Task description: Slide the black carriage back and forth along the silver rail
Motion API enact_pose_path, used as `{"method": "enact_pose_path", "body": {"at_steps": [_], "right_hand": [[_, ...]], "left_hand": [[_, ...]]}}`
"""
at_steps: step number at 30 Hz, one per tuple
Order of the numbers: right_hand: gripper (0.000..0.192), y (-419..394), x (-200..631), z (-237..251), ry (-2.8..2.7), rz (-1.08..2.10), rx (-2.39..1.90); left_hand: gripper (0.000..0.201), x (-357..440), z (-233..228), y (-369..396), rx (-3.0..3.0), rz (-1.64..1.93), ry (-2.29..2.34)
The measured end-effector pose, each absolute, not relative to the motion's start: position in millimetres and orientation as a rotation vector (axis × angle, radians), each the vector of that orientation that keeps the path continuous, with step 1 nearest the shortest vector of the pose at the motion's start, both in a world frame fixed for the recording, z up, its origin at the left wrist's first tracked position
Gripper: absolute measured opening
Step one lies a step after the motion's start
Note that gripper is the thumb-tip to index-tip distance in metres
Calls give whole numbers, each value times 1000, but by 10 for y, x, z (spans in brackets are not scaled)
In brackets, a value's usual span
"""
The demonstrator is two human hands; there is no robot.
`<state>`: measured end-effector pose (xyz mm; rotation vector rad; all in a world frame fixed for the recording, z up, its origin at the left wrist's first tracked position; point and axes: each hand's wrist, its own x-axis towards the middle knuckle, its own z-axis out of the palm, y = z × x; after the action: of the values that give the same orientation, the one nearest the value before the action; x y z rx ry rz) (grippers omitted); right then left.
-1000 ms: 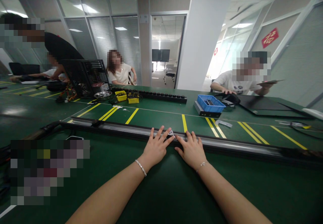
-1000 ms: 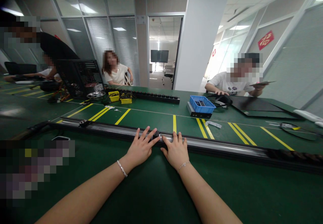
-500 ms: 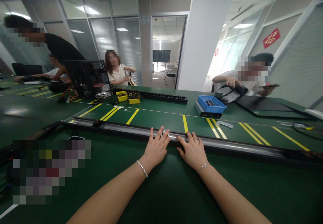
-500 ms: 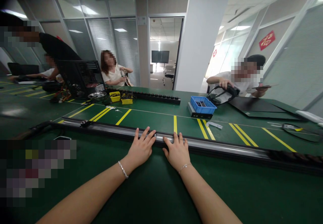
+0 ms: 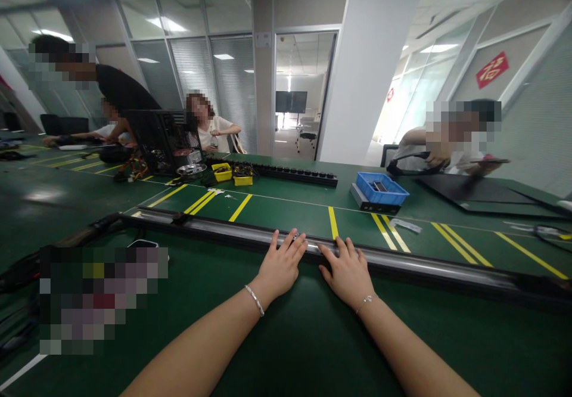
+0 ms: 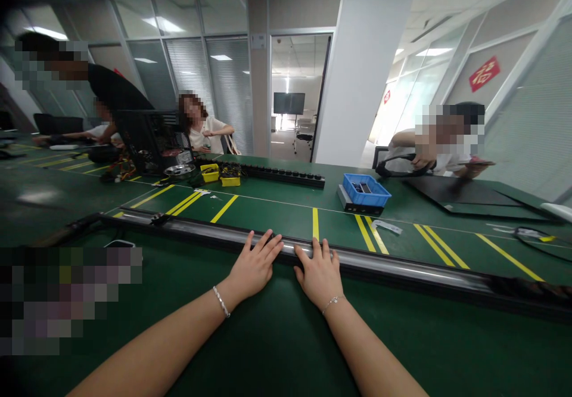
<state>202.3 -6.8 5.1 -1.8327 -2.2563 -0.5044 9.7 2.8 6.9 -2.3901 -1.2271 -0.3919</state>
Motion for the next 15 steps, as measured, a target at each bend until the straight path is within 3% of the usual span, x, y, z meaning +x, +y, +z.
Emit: {"method": "enact_pose_path", "body": {"at_steps": [15], "right_hand": [[47,-62,2018,41,-2256,-518,-1833]], "left_hand": [[43,35,136,34,-2284,-337,-1473]]}}
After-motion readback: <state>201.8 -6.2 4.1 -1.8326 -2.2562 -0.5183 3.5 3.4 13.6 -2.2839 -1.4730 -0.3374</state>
